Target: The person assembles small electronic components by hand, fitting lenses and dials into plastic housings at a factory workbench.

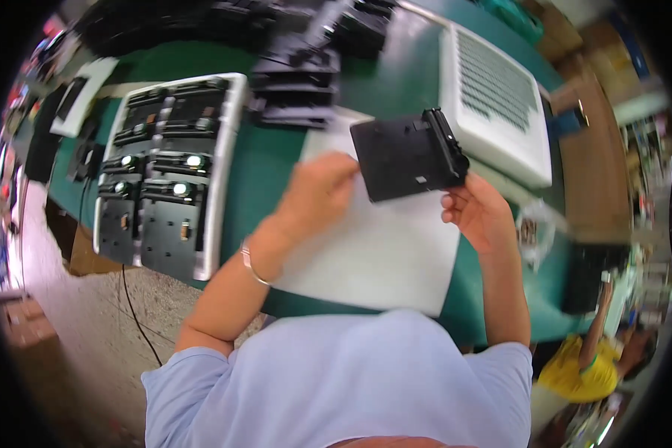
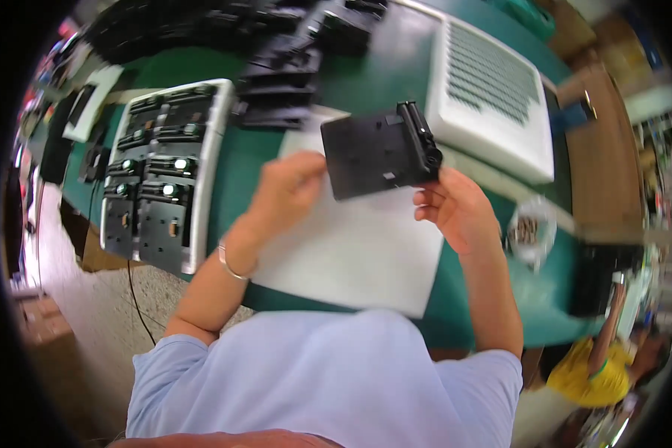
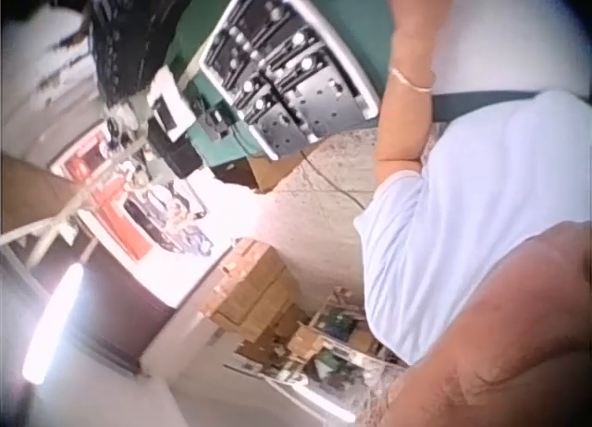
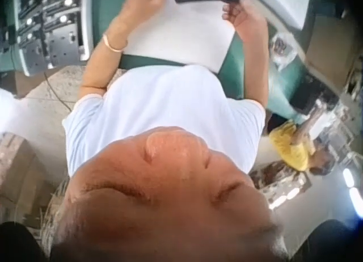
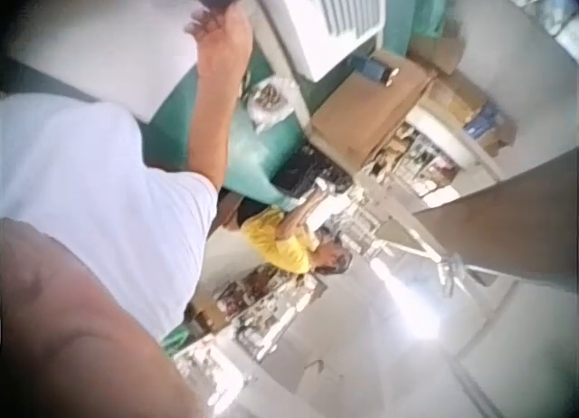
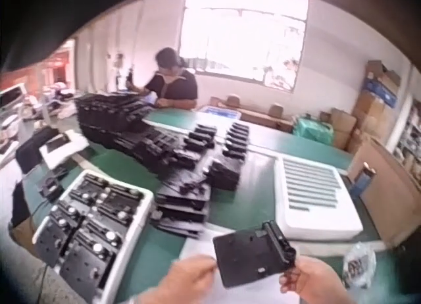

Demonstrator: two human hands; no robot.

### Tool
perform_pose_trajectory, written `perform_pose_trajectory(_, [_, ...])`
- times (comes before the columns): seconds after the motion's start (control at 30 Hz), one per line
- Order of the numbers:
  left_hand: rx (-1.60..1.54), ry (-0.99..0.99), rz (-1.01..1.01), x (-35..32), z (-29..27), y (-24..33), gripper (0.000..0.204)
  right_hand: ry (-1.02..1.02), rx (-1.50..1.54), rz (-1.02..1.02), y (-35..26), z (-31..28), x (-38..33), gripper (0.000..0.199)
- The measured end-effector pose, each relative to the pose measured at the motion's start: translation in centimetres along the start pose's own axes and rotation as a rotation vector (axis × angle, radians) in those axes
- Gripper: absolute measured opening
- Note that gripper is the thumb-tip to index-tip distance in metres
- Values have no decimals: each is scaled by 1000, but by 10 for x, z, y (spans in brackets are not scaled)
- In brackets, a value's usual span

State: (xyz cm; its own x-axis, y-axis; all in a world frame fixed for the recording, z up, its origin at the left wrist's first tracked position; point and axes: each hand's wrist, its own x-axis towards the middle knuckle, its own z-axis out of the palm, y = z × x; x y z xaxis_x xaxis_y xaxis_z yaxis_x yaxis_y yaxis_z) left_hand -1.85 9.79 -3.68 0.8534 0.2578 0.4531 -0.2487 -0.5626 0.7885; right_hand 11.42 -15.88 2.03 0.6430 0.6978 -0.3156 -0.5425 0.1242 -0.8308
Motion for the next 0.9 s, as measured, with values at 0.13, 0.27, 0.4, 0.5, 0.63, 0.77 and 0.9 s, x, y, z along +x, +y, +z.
perform_pose_trajectory(0.13, [-302,73,-342,1,-12,-10,20,36,20,-21,33,-15,-39,27])
perform_pose_trajectory(0.27, [-358,0,-352,6,-10,14,22,45,9,8,44,-4,-66,27])
perform_pose_trajectory(0.4, [-283,-168,-261,4,-8,45,28,10,-98,-35,41,-5,-75,26])
perform_pose_trajectory(0.5, [-26,-190,-116,6,-6,67,36,-25,-162,-10,35,-12,-74,25])
perform_pose_trajectory(0.63, [223,-128,99,6,1,70,50,-30,-290,61,24,-12,-62,23])
perform_pose_trajectory(0.77, [226,-262,181,9,13,80,54,-127,-411,202,23,-13,-44,21])
perform_pose_trajectory(0.9, [189,-447,185,11,26,73,45,-119,-420,202,23,-15,-26,23])
